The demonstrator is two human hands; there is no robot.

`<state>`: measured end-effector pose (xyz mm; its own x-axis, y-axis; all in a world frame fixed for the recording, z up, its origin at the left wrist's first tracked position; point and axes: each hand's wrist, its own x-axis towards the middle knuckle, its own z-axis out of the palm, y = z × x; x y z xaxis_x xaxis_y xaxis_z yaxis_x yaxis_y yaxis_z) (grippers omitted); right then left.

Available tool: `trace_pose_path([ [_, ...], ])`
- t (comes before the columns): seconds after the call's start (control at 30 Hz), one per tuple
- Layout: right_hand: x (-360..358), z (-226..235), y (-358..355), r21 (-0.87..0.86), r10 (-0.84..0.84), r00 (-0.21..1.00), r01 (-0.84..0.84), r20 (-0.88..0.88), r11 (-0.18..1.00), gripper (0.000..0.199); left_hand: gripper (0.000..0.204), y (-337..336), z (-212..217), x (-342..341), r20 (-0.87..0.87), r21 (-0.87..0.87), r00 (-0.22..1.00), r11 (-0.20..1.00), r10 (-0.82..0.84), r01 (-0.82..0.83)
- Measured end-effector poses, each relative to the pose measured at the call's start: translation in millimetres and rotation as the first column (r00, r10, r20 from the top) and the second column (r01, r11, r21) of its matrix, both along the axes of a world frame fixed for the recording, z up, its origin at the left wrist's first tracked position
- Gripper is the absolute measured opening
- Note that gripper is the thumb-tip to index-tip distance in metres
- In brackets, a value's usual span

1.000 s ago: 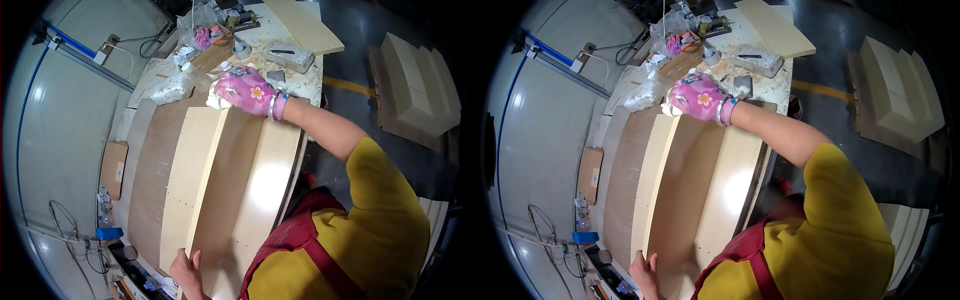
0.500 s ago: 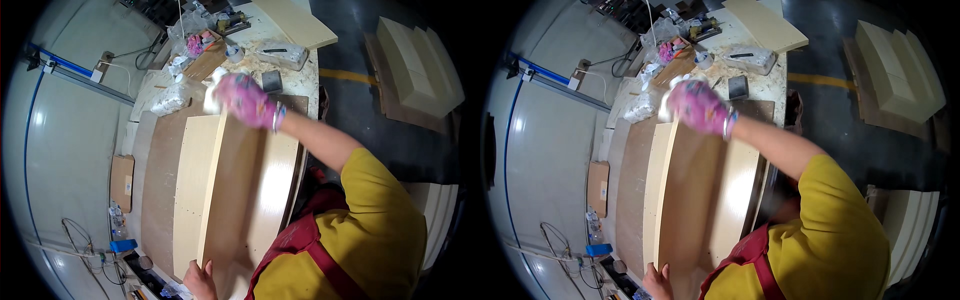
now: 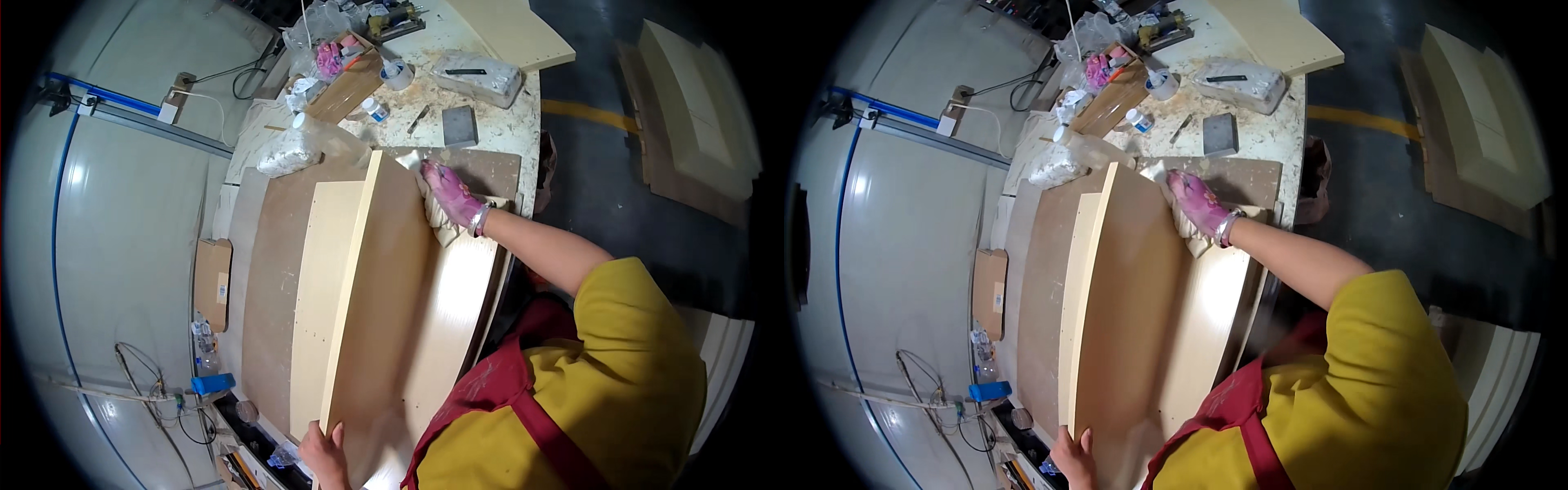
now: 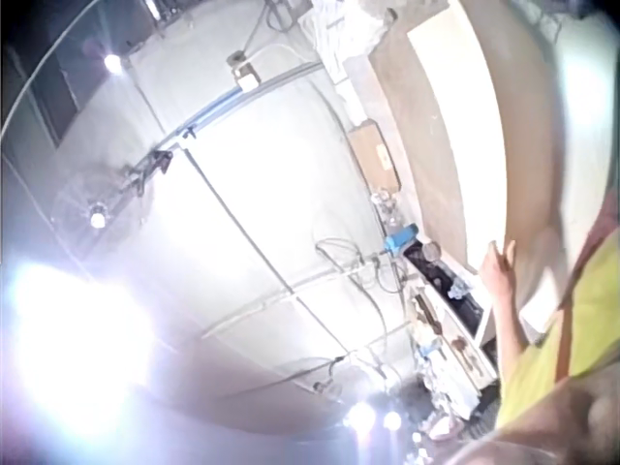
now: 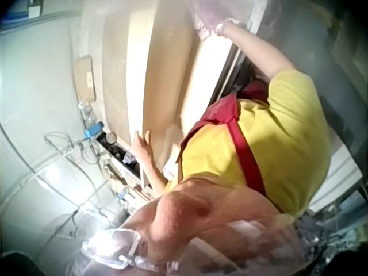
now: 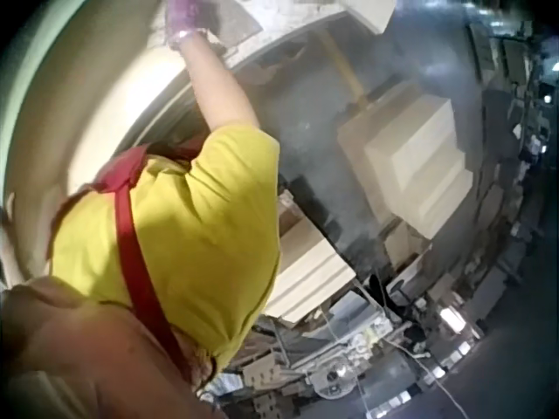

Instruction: The person wipes the surface of a light-colored wooden board with a white cloth. They repeatedly pour liquid from a clear bottle onto the cloth and continue wiping the board's surface and edges. The person handles the board by turning it and lifting it to access different areas.

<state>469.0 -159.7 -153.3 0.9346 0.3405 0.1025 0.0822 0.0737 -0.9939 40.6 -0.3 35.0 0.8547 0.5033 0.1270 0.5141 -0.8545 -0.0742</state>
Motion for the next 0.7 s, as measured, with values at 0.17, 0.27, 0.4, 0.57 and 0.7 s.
trace_pose_path([
  [0.17, -13.7, 127.0, 9.7, 0.459, 0.137, 0.983, -0.177, 0.12, 0.87, 0.019, 0.033, -3.7, -2.8, -1.6, -0.024, -0.011, 0.999, 0.999, 0.032, -0.032],
  [0.27, 1.5, 16.8, 46.1, 0.212, -0.411, 0.648, 0.365, 0.642, 0.907, 0.019, 0.037, 5.4, -0.2, 2.7, -0.029, 0.031, 0.999, 0.999, 0.025, -0.024],
  [0.4, 3.9, 2.6, 4.4, 0.132, 0.003, 0.996, 0.008, -0.085, 0.991, 0.037, 0.034, -2.3, 8.5, 9.9, -0.016, -0.145, 0.994, 0.983, 0.108, -0.109],
  [0.57, 0.1, 90.6, 5.3, 0.547, 0.476, 0.794, -0.223, -0.379, 0.807, 0.03, 0.052, -38.4, 26.8, 115.7, -0.153, -0.42, 0.979, 0.888, 0.136, -0.189],
  [0.7, 9.4, 89.3, 0.0, 0.299, 0.016, 0.859, -0.195, 0.512, 0.934, 0.035, 0.032, -42.0, 23.1, 241.8, -0.18, -0.384, 0.974, 0.922, -0.137, 0.059],
])
